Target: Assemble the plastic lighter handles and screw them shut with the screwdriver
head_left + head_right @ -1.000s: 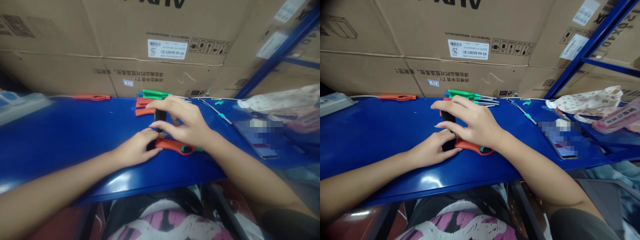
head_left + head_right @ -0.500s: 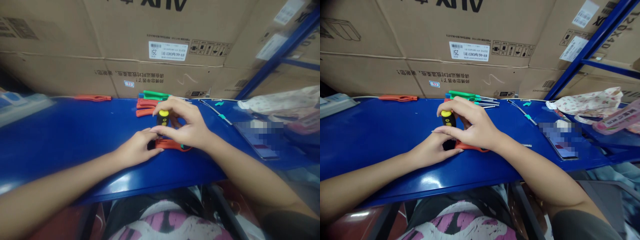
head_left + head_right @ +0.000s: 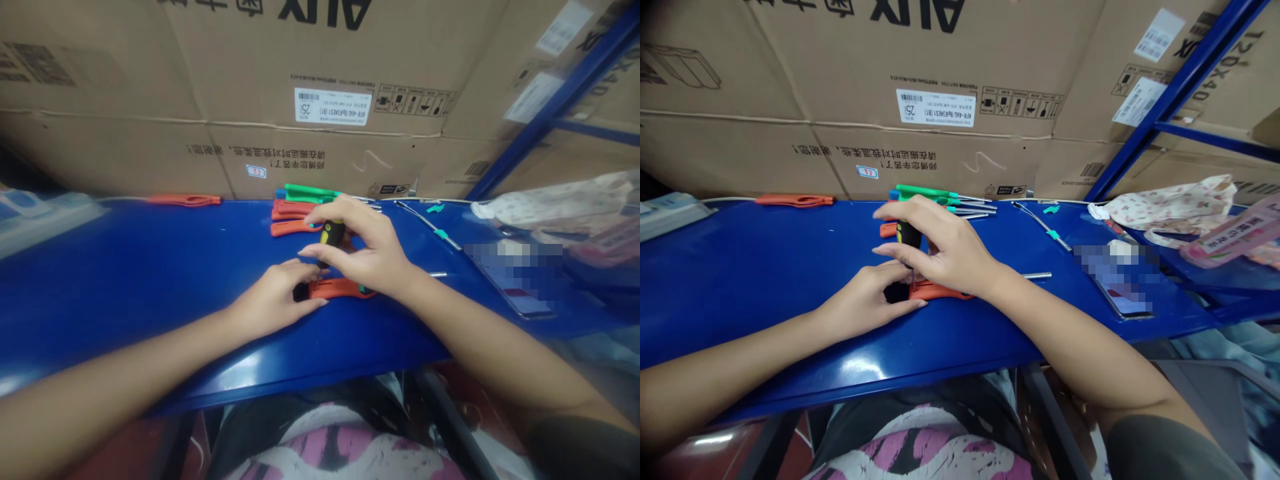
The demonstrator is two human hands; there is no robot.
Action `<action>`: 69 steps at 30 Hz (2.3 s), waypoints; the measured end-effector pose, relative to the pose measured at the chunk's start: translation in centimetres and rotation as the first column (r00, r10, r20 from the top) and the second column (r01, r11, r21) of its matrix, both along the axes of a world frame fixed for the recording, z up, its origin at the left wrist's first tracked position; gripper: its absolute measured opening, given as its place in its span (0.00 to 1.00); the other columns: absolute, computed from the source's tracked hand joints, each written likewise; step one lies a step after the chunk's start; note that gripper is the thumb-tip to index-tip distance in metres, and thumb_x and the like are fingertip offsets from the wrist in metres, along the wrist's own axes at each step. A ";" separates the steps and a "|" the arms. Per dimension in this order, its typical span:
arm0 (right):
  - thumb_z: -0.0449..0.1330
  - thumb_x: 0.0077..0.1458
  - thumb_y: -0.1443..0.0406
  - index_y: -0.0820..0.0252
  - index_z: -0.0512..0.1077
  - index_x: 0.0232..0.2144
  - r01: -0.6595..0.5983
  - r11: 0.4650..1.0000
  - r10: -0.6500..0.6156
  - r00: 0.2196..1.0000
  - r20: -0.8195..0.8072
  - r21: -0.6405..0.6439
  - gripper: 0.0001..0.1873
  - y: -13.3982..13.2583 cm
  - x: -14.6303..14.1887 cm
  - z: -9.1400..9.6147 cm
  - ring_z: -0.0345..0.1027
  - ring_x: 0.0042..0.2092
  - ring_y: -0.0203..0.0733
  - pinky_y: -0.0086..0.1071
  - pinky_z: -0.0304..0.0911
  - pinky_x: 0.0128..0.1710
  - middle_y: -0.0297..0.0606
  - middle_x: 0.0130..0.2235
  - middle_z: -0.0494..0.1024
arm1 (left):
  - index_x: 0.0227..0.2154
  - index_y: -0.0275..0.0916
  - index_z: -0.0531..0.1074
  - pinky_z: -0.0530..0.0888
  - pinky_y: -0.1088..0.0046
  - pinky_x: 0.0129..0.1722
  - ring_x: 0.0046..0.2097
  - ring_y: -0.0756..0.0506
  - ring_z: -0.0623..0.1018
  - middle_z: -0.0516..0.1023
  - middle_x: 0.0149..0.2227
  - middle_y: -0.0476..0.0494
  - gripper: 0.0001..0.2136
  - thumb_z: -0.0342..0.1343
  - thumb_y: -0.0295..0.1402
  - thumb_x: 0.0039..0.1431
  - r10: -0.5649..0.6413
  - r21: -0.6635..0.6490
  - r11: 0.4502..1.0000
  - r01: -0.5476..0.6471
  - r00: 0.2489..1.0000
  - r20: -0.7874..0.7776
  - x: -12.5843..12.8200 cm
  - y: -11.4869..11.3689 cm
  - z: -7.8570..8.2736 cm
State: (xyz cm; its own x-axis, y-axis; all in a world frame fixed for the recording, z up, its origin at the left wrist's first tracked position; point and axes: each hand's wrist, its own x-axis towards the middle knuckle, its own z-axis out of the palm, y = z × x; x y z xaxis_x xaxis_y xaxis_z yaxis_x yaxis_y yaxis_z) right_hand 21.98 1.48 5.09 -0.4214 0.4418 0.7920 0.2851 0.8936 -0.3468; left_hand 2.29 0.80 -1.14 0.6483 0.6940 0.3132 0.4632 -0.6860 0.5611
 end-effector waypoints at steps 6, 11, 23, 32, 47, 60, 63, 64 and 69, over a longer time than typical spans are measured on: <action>0.51 0.69 0.64 0.60 0.65 0.59 -0.185 0.952 0.208 0.975 0.074 -0.242 0.19 0.0 0.6 0.5 0.74 0.47 0.38 0.34 0.73 0.44 0.44 0.53 0.76 | 0.45 0.39 0.76 0.76 0.64 0.43 0.42 0.42 0.81 0.83 0.41 0.43 0.13 0.65 0.34 0.58 0.006 0.005 1.000 -0.006 1.000 0.012 0.0 -0.2 0.1; 0.67 0.57 0.56 0.59 0.75 0.42 0.000 1.000 0.000 1.000 0.004 0.003 0.15 0.3 0.5 0.3 0.76 0.44 0.41 0.37 0.72 0.49 0.39 0.42 0.81 | 0.42 0.40 0.76 0.77 0.65 0.44 0.41 0.43 0.81 0.83 0.40 0.45 0.12 0.66 0.34 0.56 0.030 0.007 1.000 -0.030 0.999 0.032 0.1 -0.1 0.0; 0.61 0.64 0.58 0.58 0.72 0.55 -0.057 0.997 0.049 0.990 0.133 0.054 0.19 -0.6 0.4 0.7 0.74 0.52 0.41 0.35 0.70 0.53 0.41 0.51 0.80 | 0.36 0.38 0.77 0.76 0.66 0.38 0.37 0.43 0.80 0.81 0.35 0.44 0.07 0.65 0.34 0.56 0.056 -0.007 0.998 -0.055 0.998 0.031 0.1 -0.3 -0.1; 0.63 0.62 0.57 0.61 0.76 0.46 0.070 0.995 -0.075 0.995 0.072 0.066 0.16 -0.3 0.7 0.9 0.75 0.46 0.41 0.35 0.71 0.46 0.42 0.46 0.81 | 0.42 0.39 0.76 0.77 0.64 0.42 0.41 0.42 0.81 0.83 0.40 0.44 0.12 0.66 0.35 0.56 0.043 -0.005 0.999 -0.043 0.999 0.019 0.1 -0.1 -0.1; 0.50 0.71 0.61 0.54 0.68 0.59 -0.015 0.995 0.035 0.979 0.202 -0.099 0.18 -1.0 0.4 1.2 0.73 0.47 0.37 0.35 0.73 0.48 0.38 0.53 0.77 | 0.40 0.39 0.76 0.74 0.66 0.42 0.41 0.43 0.79 0.81 0.39 0.45 0.07 0.62 0.33 0.60 -0.017 0.075 0.997 0.017 1.000 0.002 0.2 -0.1 -0.2; 0.66 0.58 0.56 0.57 0.73 0.42 0.018 0.998 -0.015 0.998 0.068 -0.053 0.14 0.0 0.7 0.8 0.72 0.46 0.42 0.38 0.71 0.49 0.38 0.43 0.78 | 0.50 0.39 0.75 0.75 0.63 0.51 0.49 0.41 0.78 0.80 0.48 0.41 0.15 0.62 0.33 0.60 -0.057 0.063 0.996 0.057 0.998 -0.004 0.2 0.1 -0.2; 0.58 0.66 0.59 0.57 0.69 0.48 -0.063 0.976 0.091 0.988 0.127 -0.211 0.12 -0.1 0.9 1.3 0.72 0.47 0.40 0.38 0.70 0.49 0.38 0.44 0.77 | 0.49 0.39 0.75 0.75 0.64 0.49 0.47 0.42 0.79 0.80 0.46 0.43 0.15 0.63 0.31 0.59 -0.055 0.050 0.997 0.055 0.999 -0.004 0.2 0.1 0.0; 0.54 0.68 0.60 0.57 0.67 0.52 -0.101 0.948 0.149 0.979 0.141 -0.302 0.13 -0.3 0.9 1.5 0.72 0.47 0.39 0.38 0.70 0.49 0.38 0.45 0.76 | 0.49 0.39 0.75 0.76 0.64 0.48 0.45 0.42 0.79 0.80 0.45 0.43 0.15 0.63 0.31 0.58 -0.053 0.046 0.998 0.053 0.999 -0.006 0.2 0.0 0.1; 0.63 0.61 0.61 0.55 0.66 0.53 -0.151 0.846 0.175 0.985 -0.001 -0.512 0.19 -0.5 1.1 2.2 0.75 0.39 0.38 0.32 0.73 0.39 0.35 0.41 0.75 | 0.50 0.39 0.75 0.75 0.62 0.51 0.49 0.41 0.79 0.81 0.48 0.42 0.16 0.63 0.32 0.59 -0.044 0.016 0.999 0.044 0.999 -0.008 0.2 -0.2 0.1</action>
State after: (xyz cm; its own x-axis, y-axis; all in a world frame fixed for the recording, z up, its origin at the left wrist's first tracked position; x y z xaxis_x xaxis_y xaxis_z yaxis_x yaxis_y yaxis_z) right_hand 23.04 0.96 7.28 -0.5514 0.6992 0.4550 0.1765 0.6309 -0.7555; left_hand 2.51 0.55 -1.02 0.6802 0.6599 0.3192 0.4366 -0.7145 0.5466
